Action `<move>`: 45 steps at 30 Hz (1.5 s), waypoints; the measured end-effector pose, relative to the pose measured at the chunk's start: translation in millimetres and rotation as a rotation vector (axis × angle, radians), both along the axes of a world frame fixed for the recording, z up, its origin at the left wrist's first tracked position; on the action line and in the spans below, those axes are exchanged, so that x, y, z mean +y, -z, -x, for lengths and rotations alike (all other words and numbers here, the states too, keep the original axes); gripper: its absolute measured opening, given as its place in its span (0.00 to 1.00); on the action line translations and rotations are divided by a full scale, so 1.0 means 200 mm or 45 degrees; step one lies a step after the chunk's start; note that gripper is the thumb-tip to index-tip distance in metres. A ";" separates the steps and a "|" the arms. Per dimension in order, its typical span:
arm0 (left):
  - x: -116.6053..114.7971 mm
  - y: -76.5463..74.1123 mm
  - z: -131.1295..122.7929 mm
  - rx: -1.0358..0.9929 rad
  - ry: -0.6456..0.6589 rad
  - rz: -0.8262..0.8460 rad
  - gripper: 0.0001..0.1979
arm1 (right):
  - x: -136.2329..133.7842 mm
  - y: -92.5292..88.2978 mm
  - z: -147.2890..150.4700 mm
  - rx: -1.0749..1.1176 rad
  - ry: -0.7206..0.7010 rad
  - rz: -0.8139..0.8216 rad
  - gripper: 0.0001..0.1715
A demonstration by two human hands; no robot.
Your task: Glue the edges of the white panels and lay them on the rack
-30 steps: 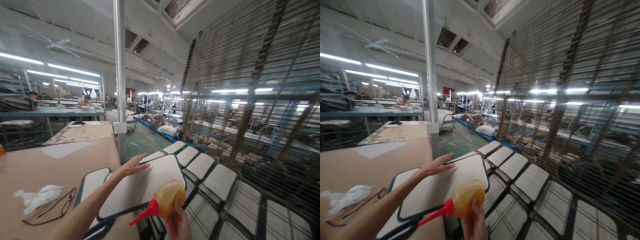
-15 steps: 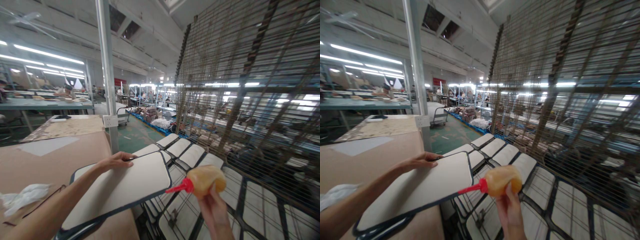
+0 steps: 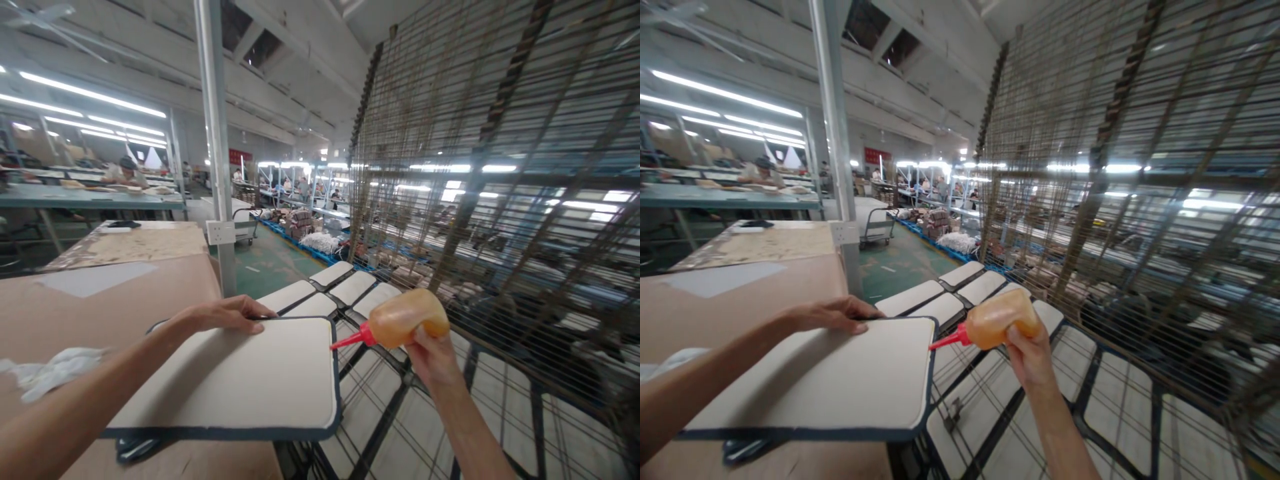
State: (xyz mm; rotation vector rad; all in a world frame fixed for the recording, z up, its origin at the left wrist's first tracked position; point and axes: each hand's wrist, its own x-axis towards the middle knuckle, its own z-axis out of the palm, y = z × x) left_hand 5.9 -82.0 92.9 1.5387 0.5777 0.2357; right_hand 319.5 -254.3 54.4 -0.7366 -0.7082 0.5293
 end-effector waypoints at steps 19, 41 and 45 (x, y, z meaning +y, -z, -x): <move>-0.07 -0.04 0.04 0.083 0.290 -0.259 0.22 | -0.12 0.03 0.01 -0.101 -0.111 0.036 0.38; -0.04 0.07 0.20 -0.028 0.111 -0.113 0.20 | -0.14 0.09 0.13 -0.077 0.024 0.084 0.46; 0.01 0.16 0.23 -0.079 0.011 -0.081 0.17 | -0.14 0.12 0.15 -0.030 0.113 0.054 0.44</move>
